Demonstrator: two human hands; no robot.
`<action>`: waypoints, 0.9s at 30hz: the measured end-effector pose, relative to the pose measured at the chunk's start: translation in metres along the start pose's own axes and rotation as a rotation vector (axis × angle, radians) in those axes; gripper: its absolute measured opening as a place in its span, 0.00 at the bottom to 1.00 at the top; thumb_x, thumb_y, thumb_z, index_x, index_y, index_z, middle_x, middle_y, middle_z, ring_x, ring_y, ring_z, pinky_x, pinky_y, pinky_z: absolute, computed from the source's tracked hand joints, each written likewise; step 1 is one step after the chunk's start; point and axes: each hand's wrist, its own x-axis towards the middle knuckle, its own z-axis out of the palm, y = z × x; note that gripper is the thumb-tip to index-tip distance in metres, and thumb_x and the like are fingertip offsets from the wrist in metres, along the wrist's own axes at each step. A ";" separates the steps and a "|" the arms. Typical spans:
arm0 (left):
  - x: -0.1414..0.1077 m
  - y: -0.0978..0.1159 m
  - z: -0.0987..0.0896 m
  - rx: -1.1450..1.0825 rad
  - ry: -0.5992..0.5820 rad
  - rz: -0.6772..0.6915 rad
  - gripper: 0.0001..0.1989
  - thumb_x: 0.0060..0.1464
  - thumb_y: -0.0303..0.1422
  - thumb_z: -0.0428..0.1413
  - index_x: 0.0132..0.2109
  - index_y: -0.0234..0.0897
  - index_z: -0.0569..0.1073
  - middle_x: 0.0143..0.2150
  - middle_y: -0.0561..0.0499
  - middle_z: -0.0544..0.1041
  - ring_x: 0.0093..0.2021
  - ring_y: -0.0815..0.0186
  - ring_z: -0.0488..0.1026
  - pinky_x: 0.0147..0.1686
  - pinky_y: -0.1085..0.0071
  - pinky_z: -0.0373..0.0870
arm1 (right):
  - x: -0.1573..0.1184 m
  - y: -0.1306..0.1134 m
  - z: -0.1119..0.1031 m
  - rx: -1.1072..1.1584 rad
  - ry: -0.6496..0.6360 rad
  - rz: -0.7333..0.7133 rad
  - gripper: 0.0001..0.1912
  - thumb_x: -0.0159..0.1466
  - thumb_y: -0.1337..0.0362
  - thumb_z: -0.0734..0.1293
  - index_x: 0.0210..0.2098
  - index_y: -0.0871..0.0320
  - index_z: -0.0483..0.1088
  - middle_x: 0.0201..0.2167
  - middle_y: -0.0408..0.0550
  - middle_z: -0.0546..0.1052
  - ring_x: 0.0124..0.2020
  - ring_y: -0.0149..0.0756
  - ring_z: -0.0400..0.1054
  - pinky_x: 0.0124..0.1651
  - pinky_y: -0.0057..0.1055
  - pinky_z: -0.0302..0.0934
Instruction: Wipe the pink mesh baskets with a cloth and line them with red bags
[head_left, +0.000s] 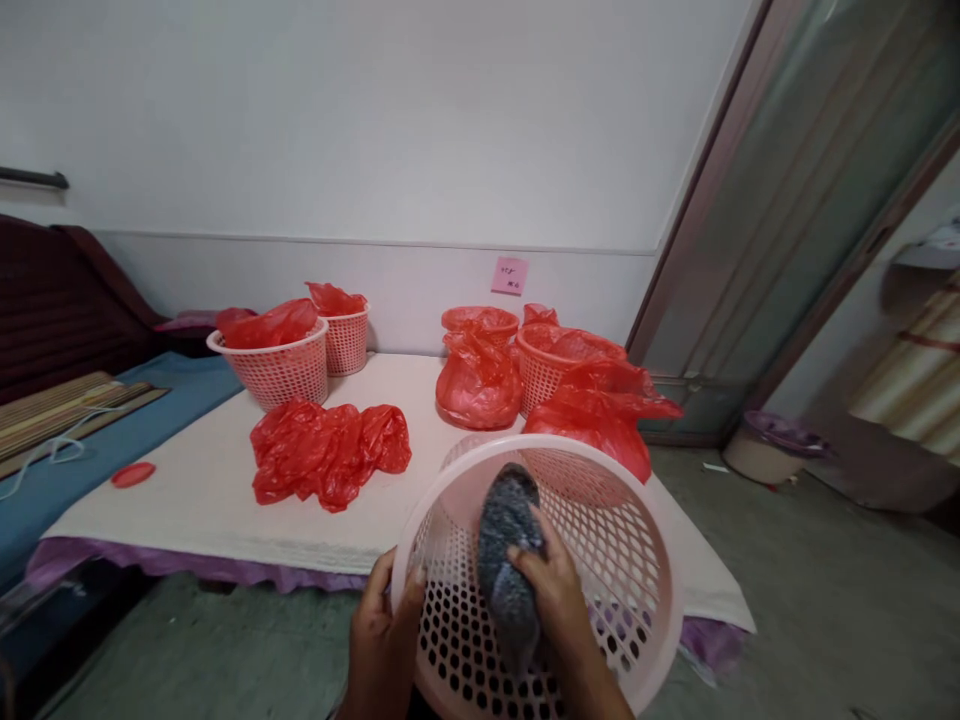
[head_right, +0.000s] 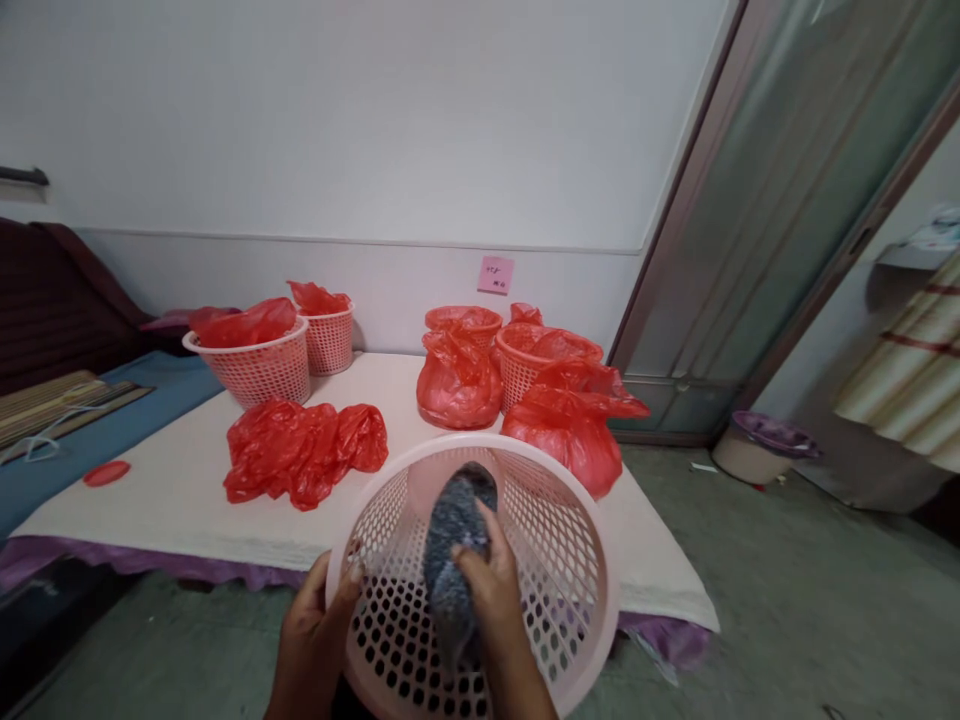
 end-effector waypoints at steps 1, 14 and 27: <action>-0.001 0.002 0.003 0.009 0.006 0.013 0.23 0.49 0.47 0.60 0.47 0.37 0.74 0.41 0.47 0.81 0.41 0.57 0.77 0.40 0.67 0.73 | -0.002 0.003 0.007 -0.090 -0.053 -0.042 0.33 0.52 0.61 0.69 0.58 0.55 0.65 0.52 0.50 0.75 0.51 0.46 0.70 0.54 0.42 0.63; -0.006 0.006 0.004 -0.089 0.061 -0.004 0.23 0.49 0.47 0.60 0.48 0.38 0.73 0.42 0.48 0.80 0.45 0.57 0.76 0.45 0.65 0.73 | 0.016 0.033 0.036 -1.228 -0.373 -0.247 0.25 0.56 0.75 0.61 0.52 0.55 0.70 0.44 0.56 0.75 0.46 0.47 0.71 0.51 0.42 0.61; -0.009 0.024 0.015 -0.010 0.117 0.020 0.22 0.44 0.49 0.62 0.40 0.38 0.76 0.34 0.51 0.80 0.34 0.63 0.76 0.36 0.73 0.72 | 0.027 0.024 -0.011 -0.436 -0.349 0.007 0.27 0.53 0.65 0.61 0.53 0.62 0.65 0.39 0.51 0.78 0.37 0.42 0.73 0.40 0.36 0.67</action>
